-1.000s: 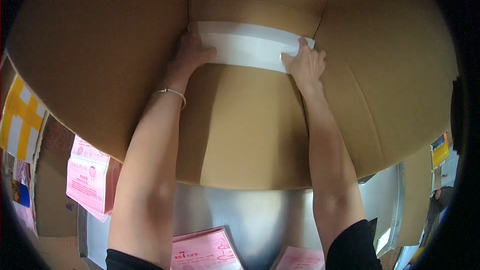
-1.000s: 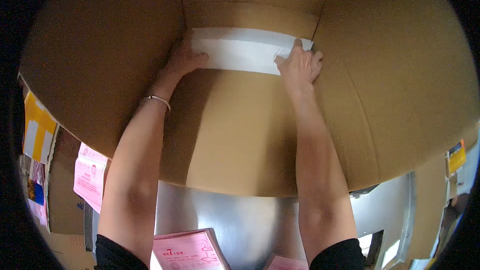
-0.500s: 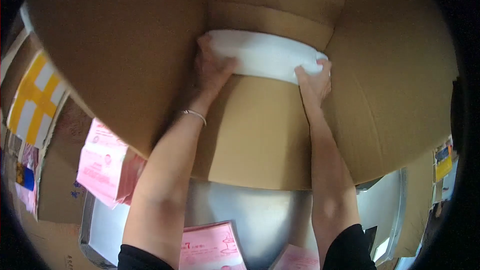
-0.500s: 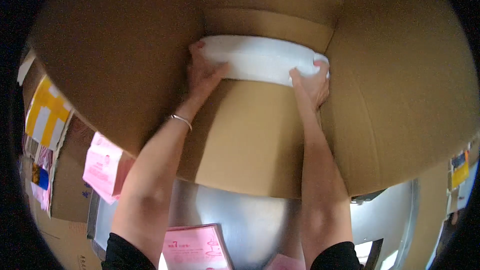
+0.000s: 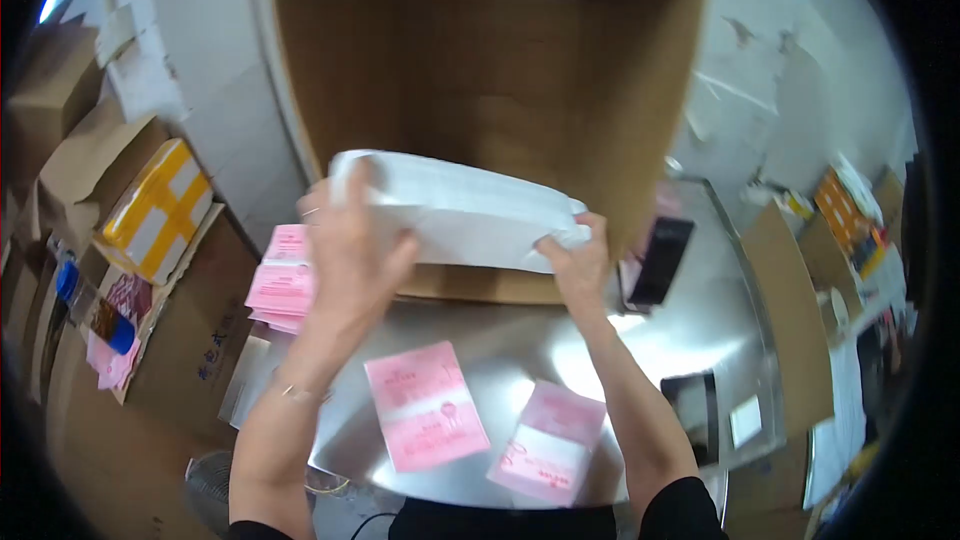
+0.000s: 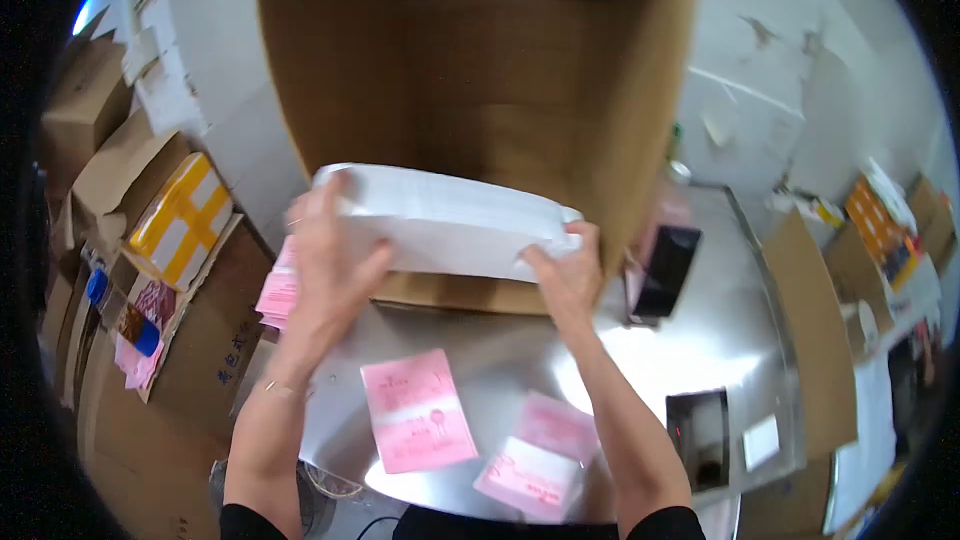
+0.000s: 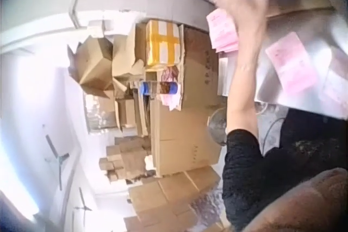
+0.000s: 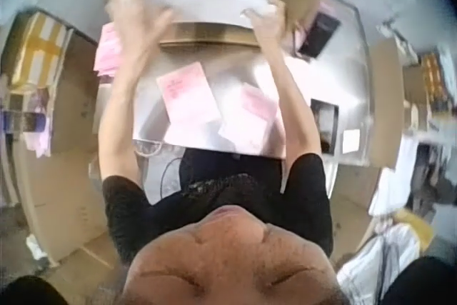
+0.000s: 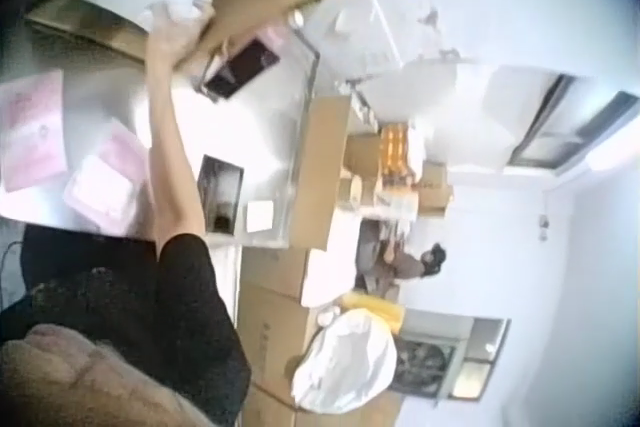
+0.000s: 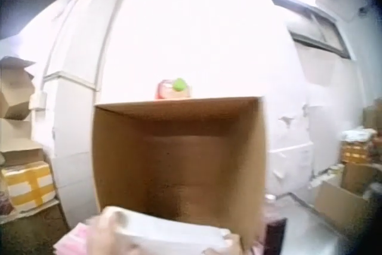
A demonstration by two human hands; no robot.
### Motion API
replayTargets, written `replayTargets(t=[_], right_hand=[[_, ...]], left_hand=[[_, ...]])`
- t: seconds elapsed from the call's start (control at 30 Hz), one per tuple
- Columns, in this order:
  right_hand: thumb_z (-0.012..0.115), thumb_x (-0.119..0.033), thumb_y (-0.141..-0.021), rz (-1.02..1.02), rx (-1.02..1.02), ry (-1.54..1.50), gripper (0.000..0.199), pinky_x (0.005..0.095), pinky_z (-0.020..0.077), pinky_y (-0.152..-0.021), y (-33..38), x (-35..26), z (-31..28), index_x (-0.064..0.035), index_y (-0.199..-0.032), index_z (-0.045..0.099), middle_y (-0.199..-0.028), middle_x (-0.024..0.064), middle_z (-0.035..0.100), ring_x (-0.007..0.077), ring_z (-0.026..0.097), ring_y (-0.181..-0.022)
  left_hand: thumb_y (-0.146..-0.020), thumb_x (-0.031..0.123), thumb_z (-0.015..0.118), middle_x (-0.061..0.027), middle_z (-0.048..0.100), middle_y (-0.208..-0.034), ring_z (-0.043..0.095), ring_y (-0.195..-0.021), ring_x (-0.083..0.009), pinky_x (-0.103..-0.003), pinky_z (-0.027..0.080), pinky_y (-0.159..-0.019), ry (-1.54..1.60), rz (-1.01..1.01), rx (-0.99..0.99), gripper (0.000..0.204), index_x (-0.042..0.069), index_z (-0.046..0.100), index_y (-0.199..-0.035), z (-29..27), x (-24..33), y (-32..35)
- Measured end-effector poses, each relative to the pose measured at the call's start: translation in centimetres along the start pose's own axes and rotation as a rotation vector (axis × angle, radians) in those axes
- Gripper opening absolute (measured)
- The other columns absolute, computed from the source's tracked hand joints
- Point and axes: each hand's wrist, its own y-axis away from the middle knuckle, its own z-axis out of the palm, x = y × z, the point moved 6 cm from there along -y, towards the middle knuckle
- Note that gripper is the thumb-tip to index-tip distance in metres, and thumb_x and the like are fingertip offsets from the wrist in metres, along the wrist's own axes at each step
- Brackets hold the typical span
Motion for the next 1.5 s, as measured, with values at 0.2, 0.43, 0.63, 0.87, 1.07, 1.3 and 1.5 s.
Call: replayTargets(t=[0.2,0.43,0.63,0.87,1.07,1.3,1.5], right_hand=[[0.081,-0.018,-0.063,-0.121,-0.052,0.293,0.058,0.0441,0.051,-0.086,7.6,-7.3,-8.4,-0.0067,-0.111,0.051,-0.102,0.0207,0.063,0.0385,0.064,-0.097],[0.08,-0.017,-0.063,-0.135,0.099,0.557,0.061,0.0464,0.052,-0.086,6.1,-2.2,-21.7,-0.0093,-0.116,0.05,-0.107,0.0219,0.061,0.0424,0.063,-0.098],[0.084,-0.025,-0.069,-0.167,-0.161,0.569,0.056,0.0463,0.0467,-0.097,4.6,1.2,-25.5,-0.0059,-0.115,0.059,-0.119,0.0218,0.058,0.0372,0.058,-0.116],[0.076,-0.052,-0.078,0.053,-0.295,0.786,0.078,0.0446,0.0432,-0.105,-0.3,-2.0,-24.3,-0.0048,-0.138,0.057,-0.138,0.0243,0.054,0.0375,0.054,-0.126],[0.082,-0.041,-0.072,-0.073,-0.326,0.72,0.065,0.045,0.0441,-0.105,3.4,-2.3,-23.1,-0.0045,-0.122,0.062,-0.131,0.0211,0.054,0.0382,0.053,-0.125],[0.083,-0.018,-0.069,-0.447,-0.154,0.764,0.046,0.0483,0.0458,-0.099,9.5,0.5,-24.7,-0.0099,-0.109,0.061,-0.134,0.0158,0.05,0.0372,0.049,-0.12],[0.08,-0.013,-0.062,-0.519,-0.107,0.878,0.048,0.0493,0.0445,-0.096,10.0,0.2,-22.3,-0.0025,-0.101,0.053,-0.128,0.0211,0.05,0.0407,0.048,-0.116]], left_hand=[[-0.07,0.011,0.077,-0.0247,0.051,-0.128,0.047,-0.121,-0.0424,-0.052,0.038,-0.105,-0.005,-0.041,0.017,0.08,0.0,0.043,-0.141,-5.1,4.7,9.9],[-0.071,0.014,0.079,-0.0285,0.048,-0.132,0.042,-0.124,-0.0468,-0.055,0.036,-0.106,0.453,-0.135,-0.18,0.079,0.002,0.044,-0.14,7.9,9.8,12.8],[-0.073,0.017,0.08,-0.0308,0.053,-0.132,0.051,-0.124,-0.0456,-0.048,0.043,-0.107,0.532,-0.214,-0.612,0.084,0.005,0.037,-0.144,13.5,6.1,12.9],[-0.077,0.035,0.078,-0.0334,0.047,-0.143,0.052,-0.131,-0.0438,-0.042,0.043,-0.109,0.473,-0.378,-0.659,0.102,-0.004,0.022,-0.152,13.4,6.3,9.8],[-0.075,0.028,0.08,-0.0328,0.056,-0.129,0.061,-0.116,-0.0426,-0.044,0.052,-0.095,0.631,-0.511,-0.701,0.088,-0.003,0.03,-0.142,12.5,8.5,11.9],[-0.08,0.01,0.073,-0.035,0.047,-0.134,0.055,-0.12,-0.0508,-0.048,0.047,-0.102,0.595,-0.282,-0.657,0.064,-0.001,0.035,-0.131,13.2,9.2,16.0],[-0.079,0.014,0.075,-0.0303,0.047,-0.132,0.051,-0.122,-0.0473,-0.047,0.045,-0.104,0.536,-0.286,-0.684,0.063,-0.001,0.038,-0.128,13.0,8.4,16.0]])
